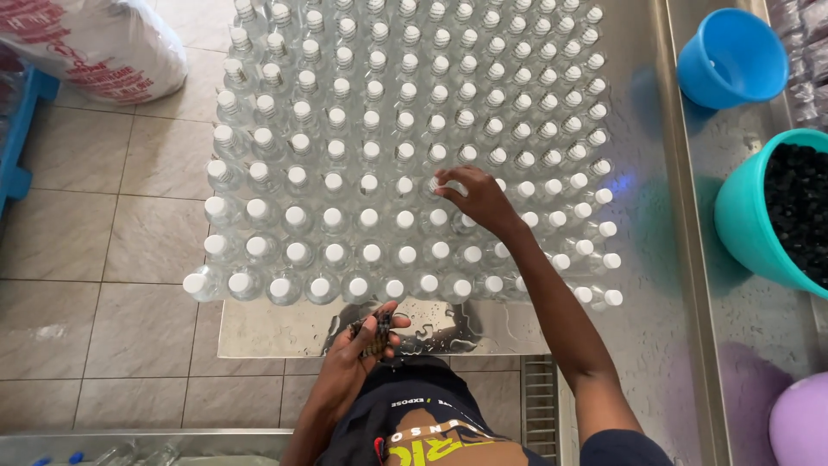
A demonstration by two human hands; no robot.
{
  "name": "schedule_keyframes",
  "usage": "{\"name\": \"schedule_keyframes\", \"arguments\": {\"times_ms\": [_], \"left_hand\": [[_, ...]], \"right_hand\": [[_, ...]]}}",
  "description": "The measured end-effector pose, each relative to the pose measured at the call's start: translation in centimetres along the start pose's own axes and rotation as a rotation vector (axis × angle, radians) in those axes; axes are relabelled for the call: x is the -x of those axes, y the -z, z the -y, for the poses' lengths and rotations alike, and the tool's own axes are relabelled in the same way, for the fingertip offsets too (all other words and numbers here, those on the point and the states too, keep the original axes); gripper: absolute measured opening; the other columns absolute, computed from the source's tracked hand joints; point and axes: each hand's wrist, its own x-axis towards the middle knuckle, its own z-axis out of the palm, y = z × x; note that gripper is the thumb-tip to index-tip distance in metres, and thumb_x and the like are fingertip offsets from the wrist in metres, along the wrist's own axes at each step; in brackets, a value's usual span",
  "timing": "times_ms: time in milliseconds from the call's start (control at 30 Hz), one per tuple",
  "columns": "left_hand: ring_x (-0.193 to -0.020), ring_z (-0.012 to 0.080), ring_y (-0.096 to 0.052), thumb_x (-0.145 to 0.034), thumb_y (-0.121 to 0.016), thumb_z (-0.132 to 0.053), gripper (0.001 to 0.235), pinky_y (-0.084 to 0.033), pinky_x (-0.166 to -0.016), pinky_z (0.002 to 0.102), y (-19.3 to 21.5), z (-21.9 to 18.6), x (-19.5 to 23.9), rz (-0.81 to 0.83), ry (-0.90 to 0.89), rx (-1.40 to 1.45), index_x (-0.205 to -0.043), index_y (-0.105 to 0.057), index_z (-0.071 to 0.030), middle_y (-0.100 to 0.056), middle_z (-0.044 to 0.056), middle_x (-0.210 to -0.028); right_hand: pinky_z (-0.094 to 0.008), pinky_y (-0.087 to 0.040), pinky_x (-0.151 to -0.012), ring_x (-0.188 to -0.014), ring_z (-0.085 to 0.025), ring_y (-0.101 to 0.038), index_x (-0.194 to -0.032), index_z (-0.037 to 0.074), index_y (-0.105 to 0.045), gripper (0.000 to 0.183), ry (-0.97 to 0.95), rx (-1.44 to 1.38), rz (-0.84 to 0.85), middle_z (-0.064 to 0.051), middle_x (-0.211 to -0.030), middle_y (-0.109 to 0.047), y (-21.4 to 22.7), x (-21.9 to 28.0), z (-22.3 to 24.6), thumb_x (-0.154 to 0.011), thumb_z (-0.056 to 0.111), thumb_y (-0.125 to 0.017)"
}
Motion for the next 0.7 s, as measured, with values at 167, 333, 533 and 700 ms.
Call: {"name": "schedule_keyframes", "arguments": {"times_ms": [167, 333, 533, 700], "left_hand": [[-0.092, 0.0183, -0.064, -0.103, -0.058, -0.035, 0.067, -0.053, -0.081, 0.032, 0.4, -0.1, 0.2, 0.014, -0.008, -0.009, -0.158, -0.059, 0.004, -0.078, 0.017, -0.126], [-0.093, 0.0191, -0.065, -0.102, -0.058, -0.036, 0.068, -0.053, -0.081, 0.033, 1.4, 0.0, 0.3, -0.010, -0.004, -0.005, -0.157, -0.059, 0.004, -0.078, 0.018, -0.127], [-0.094, 0.0207, -0.066, -0.101, -0.058, -0.037, 0.068, -0.055, -0.083, 0.034, 1.8, -0.7, 1.1, -0.030, 0.000, -0.005, -0.156, -0.060, 0.004, -0.077, 0.020, -0.129], [-0.094, 0.0205, -0.066, -0.102, -0.059, -0.035, 0.066, -0.055, -0.082, 0.033, 2.5, -0.3, 1.0, -0.003, -0.016, 0.002, -0.156, -0.059, 0.004, -0.078, 0.021, -0.130]], "right_hand": [[-0.044, -0.061, -0.092, -0.123, -0.028, -0.076, -0.148, 0.015, -0.057, 0.050, -0.011, 0.040, 0.043, -0.005, -0.137, -0.077, -0.1, 0.1, 0.0, -0.104, 0.024, -0.079], [-0.050, -0.059, -0.094, -0.120, -0.037, -0.071, -0.147, 0.012, -0.064, 0.040, -0.011, 0.111, 0.191, -0.016, -0.138, -0.073, -0.8, -0.4, -0.8, -0.108, 0.017, -0.071], [-0.053, -0.044, -0.117, -0.139, -0.036, -0.059, -0.148, 0.010, -0.064, 0.052, 0.096, 0.259, 0.076, -0.013, -0.152, -0.065, -1.4, -0.4, 0.4, -0.099, 0.015, -0.081], [-0.059, -0.041, -0.120, -0.144, -0.039, -0.051, -0.151, 0.011, -0.061, 0.048, 0.116, 0.125, 0.078, -0.013, -0.155, -0.063, -3.5, -1.9, 3.3, -0.106, 0.019, -0.075]]}}
